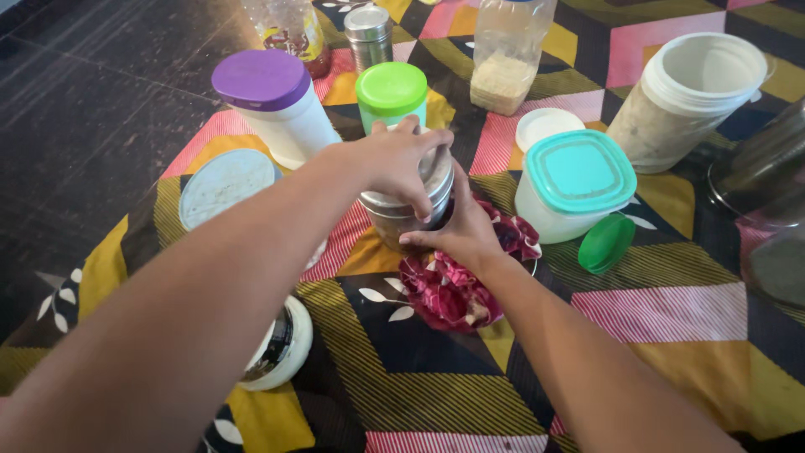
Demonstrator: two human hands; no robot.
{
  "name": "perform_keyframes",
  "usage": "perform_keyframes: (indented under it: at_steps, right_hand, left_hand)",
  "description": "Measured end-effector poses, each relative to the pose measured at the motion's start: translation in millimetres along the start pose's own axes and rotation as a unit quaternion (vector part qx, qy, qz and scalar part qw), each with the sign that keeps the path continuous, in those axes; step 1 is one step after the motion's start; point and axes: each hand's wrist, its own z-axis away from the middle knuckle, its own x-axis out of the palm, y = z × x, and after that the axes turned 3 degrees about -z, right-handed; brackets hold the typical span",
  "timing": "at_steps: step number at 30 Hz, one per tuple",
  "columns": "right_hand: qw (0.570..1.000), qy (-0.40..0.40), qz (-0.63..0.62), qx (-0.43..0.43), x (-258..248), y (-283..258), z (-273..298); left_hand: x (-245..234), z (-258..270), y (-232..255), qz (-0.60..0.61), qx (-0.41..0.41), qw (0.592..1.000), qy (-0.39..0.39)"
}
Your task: The person wipes the exterior of several plastic and metal containers with a patterned cloth on a table. They handle multiple containers one at a time, wiping each before setting it down.
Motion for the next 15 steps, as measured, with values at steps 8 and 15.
perform_keyframes:
  at_steps: [8,15]
  right_hand:
    - [0.997,0.002,0.009,-0.077,-4.9,8.0,-3.8]
    - [0.997,-0.019,0.054,-0.051,-10.9,4.7,-4.1]
  left_hand:
    - [-5.7,-5.3,-10.4,0.019,0.025,0.999,-0.006]
    - [3.7,19.9,10.9,-0.028,0.006,0.997,0.079]
